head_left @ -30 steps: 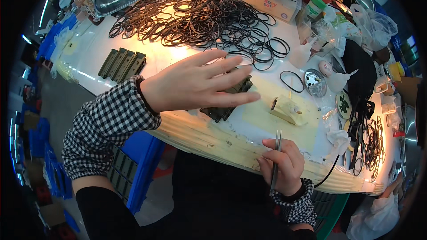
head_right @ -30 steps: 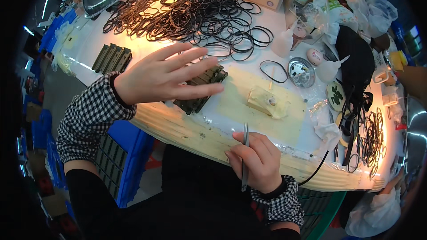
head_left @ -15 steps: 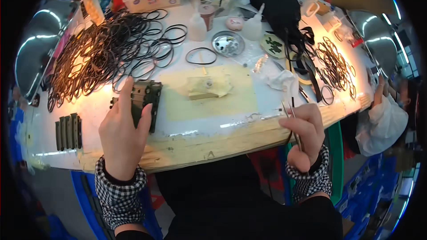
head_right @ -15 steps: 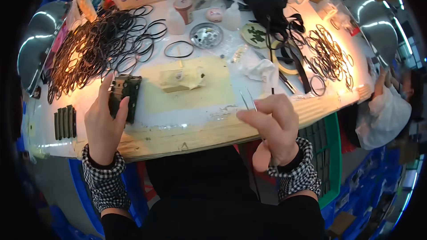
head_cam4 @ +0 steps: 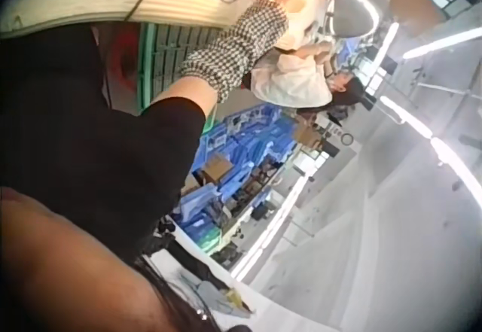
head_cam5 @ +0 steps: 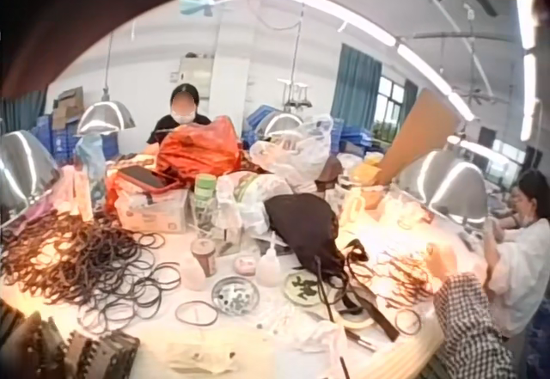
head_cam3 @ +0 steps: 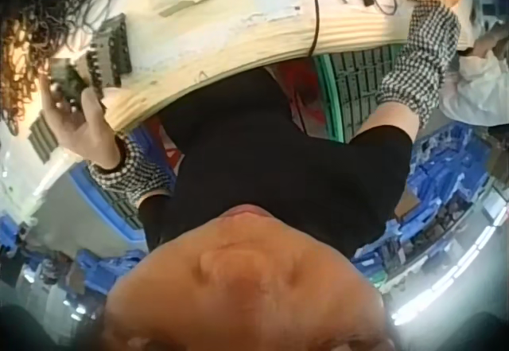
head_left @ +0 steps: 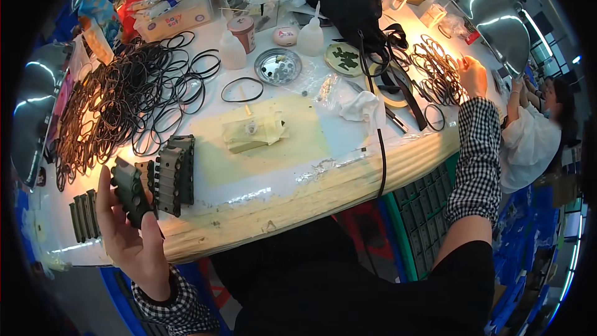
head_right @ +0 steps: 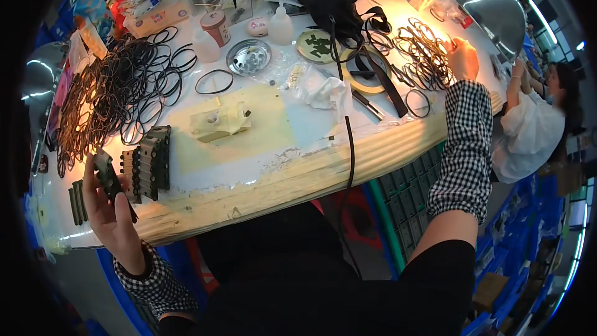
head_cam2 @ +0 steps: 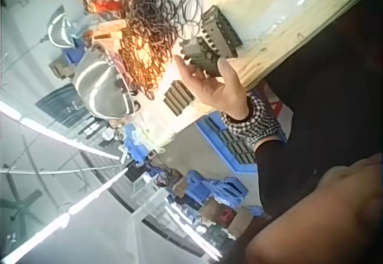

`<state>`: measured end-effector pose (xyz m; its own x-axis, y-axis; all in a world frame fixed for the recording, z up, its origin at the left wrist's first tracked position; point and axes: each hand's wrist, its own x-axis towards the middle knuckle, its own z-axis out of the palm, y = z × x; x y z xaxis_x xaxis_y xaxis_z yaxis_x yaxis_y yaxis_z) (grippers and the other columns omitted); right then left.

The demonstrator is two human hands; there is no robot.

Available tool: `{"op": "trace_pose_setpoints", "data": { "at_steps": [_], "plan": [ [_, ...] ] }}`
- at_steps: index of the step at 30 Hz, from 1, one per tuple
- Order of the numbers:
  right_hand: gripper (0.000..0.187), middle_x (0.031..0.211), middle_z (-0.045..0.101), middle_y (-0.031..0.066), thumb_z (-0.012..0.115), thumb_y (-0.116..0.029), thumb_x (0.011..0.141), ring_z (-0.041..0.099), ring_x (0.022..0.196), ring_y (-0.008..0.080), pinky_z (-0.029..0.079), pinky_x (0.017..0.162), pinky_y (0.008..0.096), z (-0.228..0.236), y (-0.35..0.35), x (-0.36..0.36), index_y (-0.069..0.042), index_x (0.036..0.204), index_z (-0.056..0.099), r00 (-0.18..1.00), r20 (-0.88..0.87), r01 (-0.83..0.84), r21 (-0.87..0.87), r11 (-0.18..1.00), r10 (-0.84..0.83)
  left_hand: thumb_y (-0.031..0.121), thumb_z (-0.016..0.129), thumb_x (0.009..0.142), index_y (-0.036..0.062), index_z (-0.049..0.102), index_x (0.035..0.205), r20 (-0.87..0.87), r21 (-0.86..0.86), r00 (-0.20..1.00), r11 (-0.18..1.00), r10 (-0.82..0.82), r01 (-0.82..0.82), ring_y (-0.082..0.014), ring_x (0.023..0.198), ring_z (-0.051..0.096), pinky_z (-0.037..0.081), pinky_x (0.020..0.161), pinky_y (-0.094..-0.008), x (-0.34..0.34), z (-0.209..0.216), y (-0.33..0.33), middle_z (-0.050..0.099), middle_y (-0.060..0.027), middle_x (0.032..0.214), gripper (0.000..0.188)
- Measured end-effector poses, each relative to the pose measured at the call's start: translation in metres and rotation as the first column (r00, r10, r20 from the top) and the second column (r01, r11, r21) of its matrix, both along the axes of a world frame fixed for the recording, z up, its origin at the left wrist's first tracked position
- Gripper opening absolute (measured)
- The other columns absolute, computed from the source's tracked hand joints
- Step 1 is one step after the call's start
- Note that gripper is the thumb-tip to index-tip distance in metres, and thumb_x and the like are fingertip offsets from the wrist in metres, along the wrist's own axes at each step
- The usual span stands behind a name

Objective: Connecting individual plastic track segments together using pins and tweezers at a workbench.

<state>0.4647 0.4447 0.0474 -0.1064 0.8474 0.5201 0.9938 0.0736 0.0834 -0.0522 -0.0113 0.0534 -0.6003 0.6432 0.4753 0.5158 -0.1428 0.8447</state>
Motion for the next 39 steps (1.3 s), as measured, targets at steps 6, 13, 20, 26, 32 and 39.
{"op": "trace_pose_setpoints", "data": {
  "at_steps": [6, 13, 20, 26, 32, 39],
  "plan": [
    [0.026, 0.103, 0.069, 0.0129, 0.061, -0.030, 0.087, 0.066, 0.097, 0.0308, 0.052, 0.083, 0.0424, -0.022, 0.074, -0.022, -0.020, 0.110, 0.070, 0.999, -0.041, 0.009, -0.112, 0.994, -0.014, 0.014, 0.063, 0.079, -0.0042, 0.032, 0.144, 0.381, 0.067, 0.913, 0.990, -0.143, 0.127, -0.0164, 0.075, 0.058, 0.050, 0.061, -0.0261, -0.003, -0.019, -0.041, 0.053, -0.0170, 0.129, 0.075],
    [0.025, 0.102, 0.069, 0.0176, 0.061, -0.020, 0.086, 0.066, 0.096, 0.0334, 0.052, 0.084, 0.0436, -0.028, 0.103, -0.027, -0.021, 0.110, 0.069, 0.993, 0.116, 0.026, -0.278, 0.960, 0.006, 0.020, 0.067, 0.080, -0.0002, 0.038, 0.138, 0.587, 0.115, 0.788, 0.982, -0.187, 0.147, -0.0141, 0.071, 0.053, 0.044, 0.056, -0.0231, 0.000, -0.033, -0.058, 0.053, -0.0120, 0.103, 0.068],
    [0.021, 0.092, 0.071, 0.0120, 0.065, -0.033, 0.086, 0.067, 0.087, 0.0318, 0.053, 0.075, 0.0419, -0.003, 0.046, -0.046, -0.018, 0.099, 0.073, 0.999, 0.018, -0.036, 0.135, 0.990, 0.034, 0.013, 0.054, 0.094, 0.0008, 0.033, 0.141, 0.659, 0.346, 0.656, 0.923, -0.368, 0.170, -0.0104, 0.085, 0.045, 0.040, 0.068, -0.0217, -0.022, -0.039, -0.080, 0.048, -0.0089, 0.105, 0.053],
    [0.018, 0.098, 0.070, 0.0092, 0.064, -0.025, 0.088, 0.068, 0.086, 0.0283, 0.053, 0.074, 0.0373, 0.004, -0.017, -0.050, -0.015, 0.102, 0.070, 0.951, -0.065, -0.263, 0.338, 0.904, 0.302, 0.010, 0.051, 0.098, 0.0023, 0.027, 0.145, 0.724, 0.373, 0.620, 0.928, -0.302, 0.016, -0.0139, 0.095, 0.051, 0.047, 0.082, -0.0251, -0.021, -0.045, -0.081, 0.047, -0.0074, 0.111, 0.053],
    [0.019, 0.099, 0.070, 0.0084, 0.067, -0.027, 0.087, 0.068, 0.083, 0.0270, 0.052, 0.072, 0.0348, 0.029, -0.070, -0.077, -0.014, 0.100, 0.073, 0.905, -0.109, -0.363, 0.303, 0.881, 0.411, 0.007, 0.067, 0.085, 0.0036, 0.033, 0.142, 0.682, 0.376, 0.625, 0.915, -0.380, 0.147, -0.0155, 0.092, 0.056, 0.049, 0.077, -0.0258, 0.001, -0.041, -0.065, 0.051, -0.0082, 0.107, 0.066],
    [0.019, 0.094, 0.070, 0.0088, 0.068, -0.028, 0.087, 0.068, 0.080, 0.0269, 0.053, 0.072, 0.0345, 0.030, -0.074, -0.081, -0.012, 0.097, 0.074, 0.918, -0.159, -0.303, 0.306, 0.902, 0.363, 0.010, 0.073, 0.079, 0.0035, 0.043, 0.131, 0.677, 0.351, 0.605, 0.906, -0.419, 0.235, -0.0174, 0.075, 0.059, 0.052, 0.065, -0.0296, 0.016, -0.043, -0.057, 0.053, -0.0095, 0.103, 0.060]
  ]
}}
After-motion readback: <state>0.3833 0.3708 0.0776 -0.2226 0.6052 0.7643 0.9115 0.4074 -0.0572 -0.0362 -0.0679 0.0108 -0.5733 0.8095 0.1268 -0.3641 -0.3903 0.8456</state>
